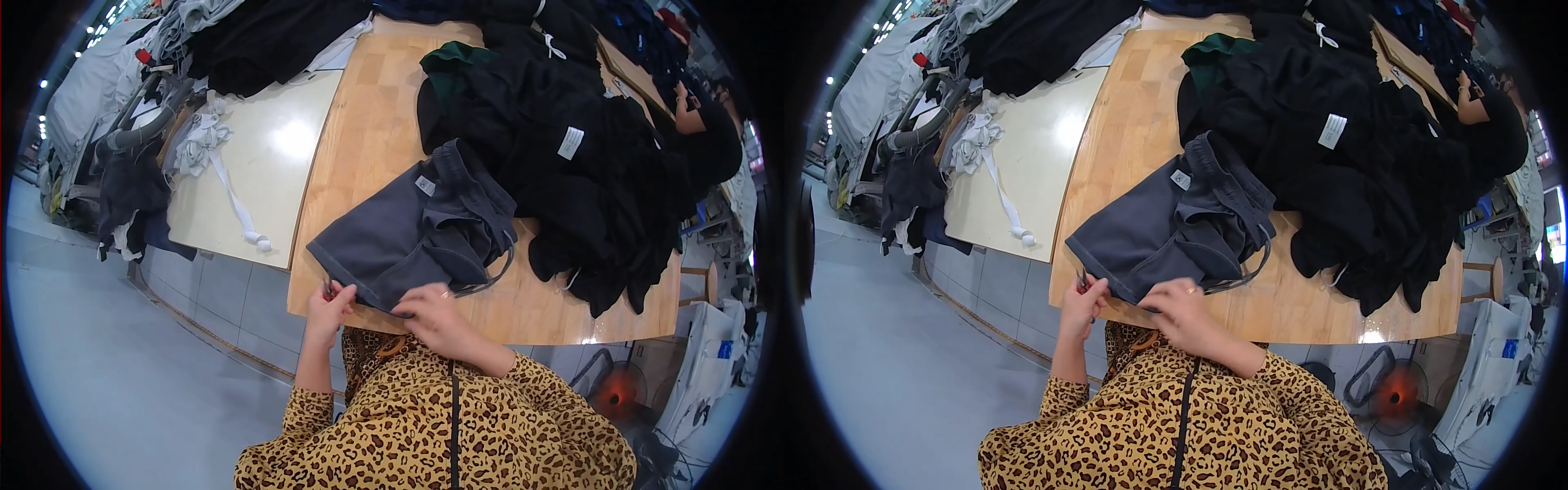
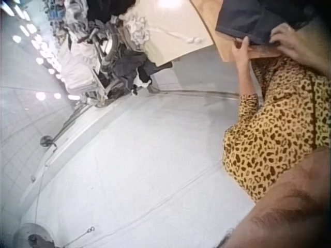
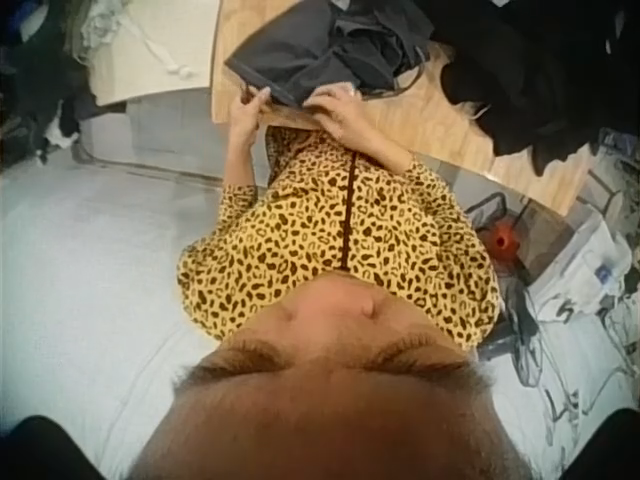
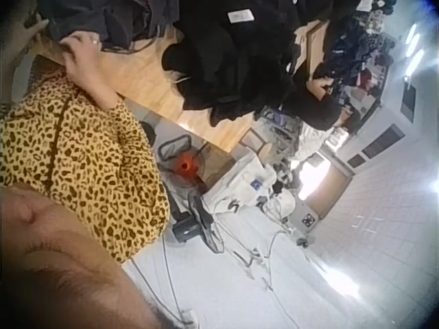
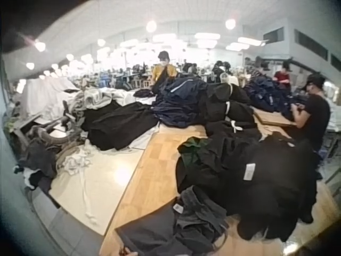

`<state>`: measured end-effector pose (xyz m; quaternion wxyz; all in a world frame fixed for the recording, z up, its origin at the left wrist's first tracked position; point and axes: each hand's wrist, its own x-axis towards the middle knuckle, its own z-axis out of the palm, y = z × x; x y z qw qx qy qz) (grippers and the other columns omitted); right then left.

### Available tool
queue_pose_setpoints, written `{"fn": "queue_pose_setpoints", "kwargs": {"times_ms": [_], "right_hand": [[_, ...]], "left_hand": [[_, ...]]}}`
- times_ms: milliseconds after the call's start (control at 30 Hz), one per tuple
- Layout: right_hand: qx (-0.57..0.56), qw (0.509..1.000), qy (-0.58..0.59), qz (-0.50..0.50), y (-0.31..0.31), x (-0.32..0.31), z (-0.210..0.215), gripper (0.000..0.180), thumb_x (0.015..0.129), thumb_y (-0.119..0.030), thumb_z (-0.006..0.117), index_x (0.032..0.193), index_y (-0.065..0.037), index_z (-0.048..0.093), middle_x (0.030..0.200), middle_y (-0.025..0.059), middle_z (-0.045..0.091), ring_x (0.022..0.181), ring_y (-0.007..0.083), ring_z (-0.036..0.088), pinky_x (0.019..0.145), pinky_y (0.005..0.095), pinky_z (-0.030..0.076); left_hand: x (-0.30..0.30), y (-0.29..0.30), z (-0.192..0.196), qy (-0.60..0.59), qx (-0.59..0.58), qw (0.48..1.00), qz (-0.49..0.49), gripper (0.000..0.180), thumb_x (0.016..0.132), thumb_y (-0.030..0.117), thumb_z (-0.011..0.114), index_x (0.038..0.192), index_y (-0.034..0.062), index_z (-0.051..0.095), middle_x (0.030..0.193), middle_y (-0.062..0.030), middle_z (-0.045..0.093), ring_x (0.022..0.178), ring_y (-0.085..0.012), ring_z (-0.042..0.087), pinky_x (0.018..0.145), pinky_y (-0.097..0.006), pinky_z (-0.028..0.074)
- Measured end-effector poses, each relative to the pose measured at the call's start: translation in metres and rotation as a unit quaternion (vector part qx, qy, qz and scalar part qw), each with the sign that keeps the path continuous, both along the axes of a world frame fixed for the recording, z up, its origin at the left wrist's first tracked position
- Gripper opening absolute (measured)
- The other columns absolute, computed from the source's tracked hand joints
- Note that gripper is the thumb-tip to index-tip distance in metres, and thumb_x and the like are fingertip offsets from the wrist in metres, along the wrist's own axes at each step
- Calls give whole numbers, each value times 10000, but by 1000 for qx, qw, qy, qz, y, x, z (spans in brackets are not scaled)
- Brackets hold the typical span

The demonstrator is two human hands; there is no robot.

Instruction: Inspecting a pair of gray shorts and checking the waistband and drawstring in a textile factory setting.

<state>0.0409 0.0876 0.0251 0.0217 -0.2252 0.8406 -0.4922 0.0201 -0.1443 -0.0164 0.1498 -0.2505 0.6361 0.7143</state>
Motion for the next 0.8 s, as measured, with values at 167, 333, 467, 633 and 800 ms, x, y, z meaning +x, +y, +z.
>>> {"fn": "queue_pose_setpoints", "kwargs": {"times_ms": [167,333,467,633,800], "right_hand": [[128,946,108,-277,34,-35,-21,327,701,-185,751,997,-79,659,1051,64,581,1029,291,466,901,397,341],[144,932,124,-309,69,-43,-32,422,693,-179,774,1069,-64,620,1083,75,553,1044,293,448,917,404,347],[133,917,145,-346,71,-62,-22,426,677,-178,788,1055,-74,623,1080,78,540,1058,295,436,918,408,347],[204,899,124,-367,86,-86,-44,494,637,-14,697,1114,-95,596,1103,69,542,1087,305,444,939,430,340],[229,932,33,-278,106,-75,-48,573,618,-14,658,1178,-81,565,1159,110,515,1087,336,441,964,416,359]], "left_hand": [[-7,20,-6,92,4,992,89,168,826,-9,620,853,99,495,669,26,490,502,-55,455,423,-188,338],[-27,0,-13,108,-32,967,227,94,822,25,583,847,92,522,580,26,423,396,-65,367,355,-208,287],[-34,-12,-13,106,-44,965,237,64,862,42,562,849,95,530,644,36,456,449,-41,381,377,-193,274],[-46,-12,-15,136,-21,943,303,48,883,86,569,892,106,526,636,41,435,416,-42,366,355,-197,269],[-63,-55,-27,181,-112,916,340,49,902,49,550,894,91,526,747,28,472,557,-60,432,464,-206,350]]}}
